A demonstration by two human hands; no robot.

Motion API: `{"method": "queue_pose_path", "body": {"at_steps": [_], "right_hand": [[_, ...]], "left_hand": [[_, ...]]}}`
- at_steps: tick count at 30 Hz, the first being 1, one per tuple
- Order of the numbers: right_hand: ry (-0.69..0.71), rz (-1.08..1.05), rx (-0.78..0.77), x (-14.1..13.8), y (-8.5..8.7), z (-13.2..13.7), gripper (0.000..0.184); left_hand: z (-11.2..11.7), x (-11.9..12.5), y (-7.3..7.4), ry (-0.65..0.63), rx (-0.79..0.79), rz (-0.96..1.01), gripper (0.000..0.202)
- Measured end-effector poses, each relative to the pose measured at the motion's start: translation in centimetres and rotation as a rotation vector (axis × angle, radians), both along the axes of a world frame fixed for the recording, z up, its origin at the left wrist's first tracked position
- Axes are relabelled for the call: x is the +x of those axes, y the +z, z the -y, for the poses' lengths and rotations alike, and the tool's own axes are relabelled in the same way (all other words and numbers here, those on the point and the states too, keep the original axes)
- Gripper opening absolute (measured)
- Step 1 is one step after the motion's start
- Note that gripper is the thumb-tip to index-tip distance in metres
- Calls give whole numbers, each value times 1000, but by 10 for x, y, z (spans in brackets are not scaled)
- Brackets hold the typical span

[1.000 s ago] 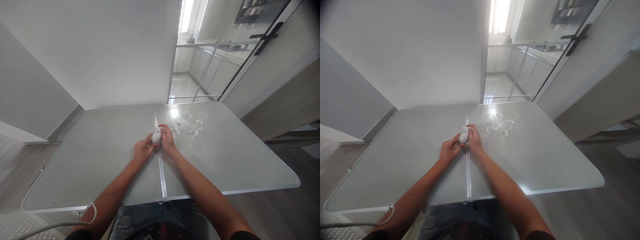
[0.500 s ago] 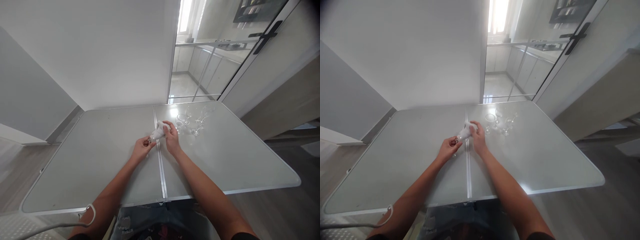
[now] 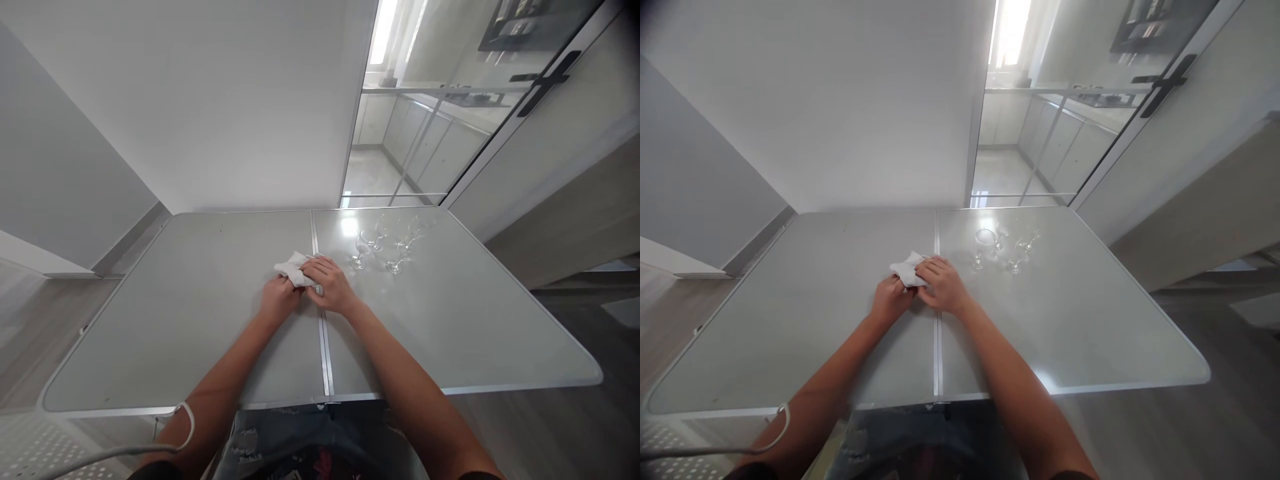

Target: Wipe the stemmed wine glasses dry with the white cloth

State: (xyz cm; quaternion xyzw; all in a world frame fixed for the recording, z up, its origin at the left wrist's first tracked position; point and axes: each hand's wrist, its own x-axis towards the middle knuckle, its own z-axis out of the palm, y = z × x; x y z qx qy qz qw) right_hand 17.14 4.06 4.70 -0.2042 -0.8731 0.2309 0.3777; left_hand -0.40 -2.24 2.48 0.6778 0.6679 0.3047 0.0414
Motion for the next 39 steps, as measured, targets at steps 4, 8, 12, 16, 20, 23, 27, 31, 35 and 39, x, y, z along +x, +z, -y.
{"method": "queue_pose_path", "body": {"at_steps": [4,8,12,16,20,23,27,31,35,39], "right_hand": [[1,-200,-453,11,4,-9,20],[-20,-669,-953,15,-2,-19,23],[-9,-858,-1140,0,-9,-16,30],[-109,-859,-957,-11,-14,-3,29],[-88,-498,-490,-8,-18,5,23],[-59,-256,-88,-1,-17,2,22],[-82,-45,208,7,-11,-6,33],[-71,43,244,10,-3,-6,50],[-64,-64,74,8,3,-1,44],[-43,-335,-360,4,5,1,25]], "left_hand": [[8,6,6,-85,27,171,10],[13,18,13,-89,55,467,26],[13,25,21,-39,35,765,36],[10,26,24,19,-43,991,39],[10,24,24,69,-21,1004,38],[11,22,24,74,26,933,28],[13,22,25,67,68,729,15],[15,22,24,76,91,470,10],[16,24,17,59,67,332,9],[15,26,11,22,34,319,13]]}}
